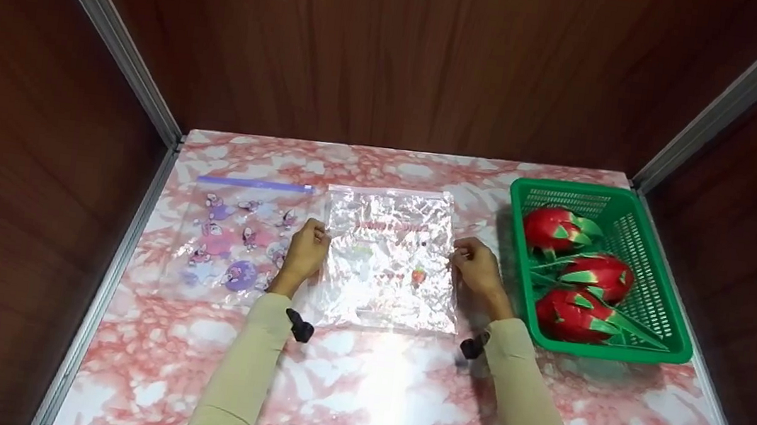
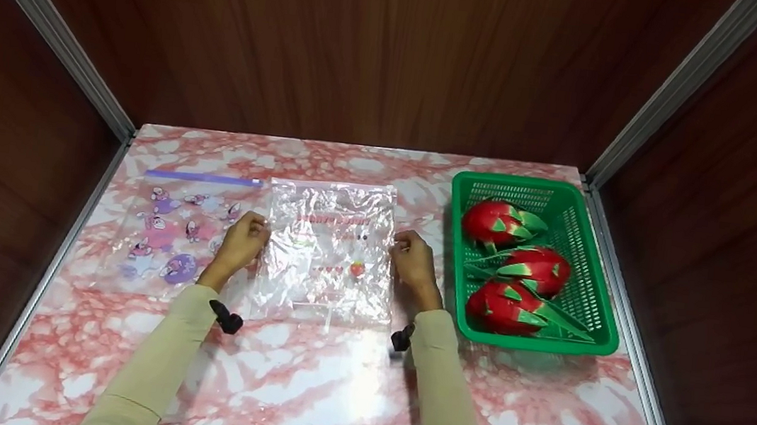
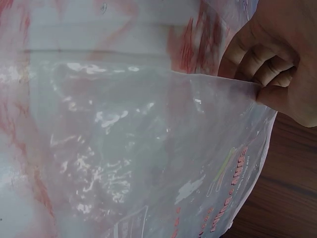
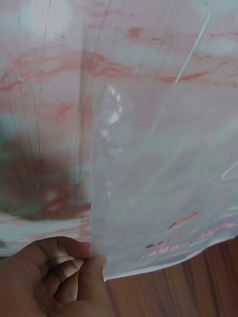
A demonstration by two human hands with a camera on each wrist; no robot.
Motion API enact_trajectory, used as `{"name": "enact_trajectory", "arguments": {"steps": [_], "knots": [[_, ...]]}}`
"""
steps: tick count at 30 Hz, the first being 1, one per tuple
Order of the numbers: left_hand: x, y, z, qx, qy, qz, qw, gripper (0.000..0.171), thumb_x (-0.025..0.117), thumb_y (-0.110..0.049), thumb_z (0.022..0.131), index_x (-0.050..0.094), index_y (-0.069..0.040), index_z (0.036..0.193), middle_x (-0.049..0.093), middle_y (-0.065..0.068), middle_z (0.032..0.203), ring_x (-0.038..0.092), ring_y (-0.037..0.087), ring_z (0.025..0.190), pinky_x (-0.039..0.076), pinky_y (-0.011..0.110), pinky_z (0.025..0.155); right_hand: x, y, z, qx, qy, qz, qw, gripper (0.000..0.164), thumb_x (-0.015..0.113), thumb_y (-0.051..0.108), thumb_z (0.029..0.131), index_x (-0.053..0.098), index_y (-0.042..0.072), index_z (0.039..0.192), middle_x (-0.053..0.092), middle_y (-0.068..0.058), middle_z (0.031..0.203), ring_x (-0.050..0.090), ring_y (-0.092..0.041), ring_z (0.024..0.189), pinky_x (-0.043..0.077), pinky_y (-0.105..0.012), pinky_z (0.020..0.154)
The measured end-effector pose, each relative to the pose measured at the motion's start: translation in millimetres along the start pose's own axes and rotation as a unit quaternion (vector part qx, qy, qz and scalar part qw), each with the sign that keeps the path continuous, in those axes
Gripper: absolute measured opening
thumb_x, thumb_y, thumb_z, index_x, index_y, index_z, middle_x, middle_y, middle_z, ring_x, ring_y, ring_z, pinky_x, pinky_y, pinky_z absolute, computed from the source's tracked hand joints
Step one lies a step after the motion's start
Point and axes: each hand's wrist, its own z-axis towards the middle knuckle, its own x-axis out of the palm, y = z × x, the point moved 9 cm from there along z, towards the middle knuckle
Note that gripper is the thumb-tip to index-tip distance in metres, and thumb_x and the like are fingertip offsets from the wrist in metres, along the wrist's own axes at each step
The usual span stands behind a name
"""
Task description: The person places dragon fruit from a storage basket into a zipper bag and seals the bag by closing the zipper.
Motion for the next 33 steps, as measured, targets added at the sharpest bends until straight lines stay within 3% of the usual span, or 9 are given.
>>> {"name": "enact_trajectory", "arguments": {"steps": [4, 12, 17, 22, 25, 29, 33], "knots": [[-2.5, -0.3, 0.7, 0.000, -0.004, -0.010, 0.9999, 0.016, 0.056, -0.001, 0.101, 0.059, 0.004, 0.116, 0.069, 0.018, 0.098, 0.067, 0.032, 0.090, 0.055, 0.042, 0.083, -0.4, 3.5, 1.3, 0.001, -0.009, 0.023, 1.000, 0.020, 0.060, -0.007, 0.098, 0.066, -0.010, 0.116, 0.069, -0.023, 0.103, 0.057, -0.009, 0.073, 0.047, -0.017, 0.059], [-4.8, -4.2, 0.9, 0.013, -0.007, -0.044, 0.9989, 0.007, 0.058, 0.003, 0.099, 0.057, 0.001, 0.105, 0.069, 0.018, 0.100, 0.067, 0.031, 0.096, 0.053, 0.035, 0.086, -1.0, 11.2, 2.6, 0.004, -0.016, 0.077, 0.997, 0.014, 0.061, -0.011, 0.095, 0.061, -0.010, 0.109, 0.068, -0.025, 0.102, 0.056, -0.010, 0.069, 0.047, -0.017, 0.055], [-7.6, -7.9, 0.5, 0.025, -0.016, -0.050, 0.9983, 0.006, 0.060, 0.004, 0.099, 0.057, 0.001, 0.104, 0.068, 0.017, 0.098, 0.065, 0.027, 0.092, 0.051, 0.031, 0.083, -2.5, 15.9, 3.5, 0.001, -0.024, 0.069, 0.997, 0.021, 0.062, -0.004, 0.095, 0.061, -0.007, 0.115, 0.064, -0.011, 0.096, 0.055, -0.009, 0.078, 0.046, -0.017, 0.063], [-8.8, -9.7, 1.7, 0.030, -0.017, -0.057, 0.9978, 0.006, 0.059, 0.004, 0.100, 0.056, 0.001, 0.105, 0.069, 0.019, 0.099, 0.065, 0.027, 0.092, 0.052, 0.031, 0.083, -2.0, 21.8, 3.7, -0.009, -0.017, 0.068, 0.998, 0.026, 0.067, 0.006, 0.100, 0.063, -0.005, 0.123, 0.057, 0.000, 0.083, 0.052, -0.007, 0.069, 0.043, -0.018, 0.059], [-9.8, -10.9, 2.7, 0.032, -0.017, -0.062, 0.9974, 0.006, 0.059, 0.003, 0.101, 0.056, -0.001, 0.104, 0.069, 0.020, 0.101, 0.067, 0.030, 0.092, 0.053, 0.033, 0.083, -3.1, 30.3, 1.3, -0.024, -0.018, 0.076, 0.997, 0.025, 0.068, 0.003, 0.100, 0.064, -0.008, 0.122, 0.061, -0.009, 0.081, 0.051, -0.007, 0.066, 0.041, -0.018, 0.056], [-11.9, -12.4, 3.5, 0.035, -0.017, -0.065, 0.9971, 0.007, 0.060, 0.003, 0.101, 0.056, -0.002, 0.103, 0.069, 0.020, 0.100, 0.067, 0.031, 0.094, 0.053, 0.034, 0.085, -5.5, 31.6, 0.8, -0.036, -0.029, 0.086, 0.995, 0.017, 0.070, -0.002, 0.097, 0.064, -0.010, 0.111, 0.066, -0.020, 0.092, 0.054, -0.010, 0.070, 0.045, -0.017, 0.058], [-14.6, -13.4, 4.4, 0.039, -0.020, -0.065, 0.9969, 0.006, 0.063, 0.003, 0.101, 0.059, 0.001, 0.104, 0.071, 0.020, 0.099, 0.067, 0.028, 0.092, 0.052, 0.030, 0.085, -7.3, 26.1, 2.7, -0.041, -0.030, 0.100, 0.994, 0.011, 0.074, -0.006, 0.093, 0.065, -0.008, 0.098, 0.064, -0.012, 0.093, 0.056, -0.010, 0.071, 0.048, -0.017, 0.058]]}}
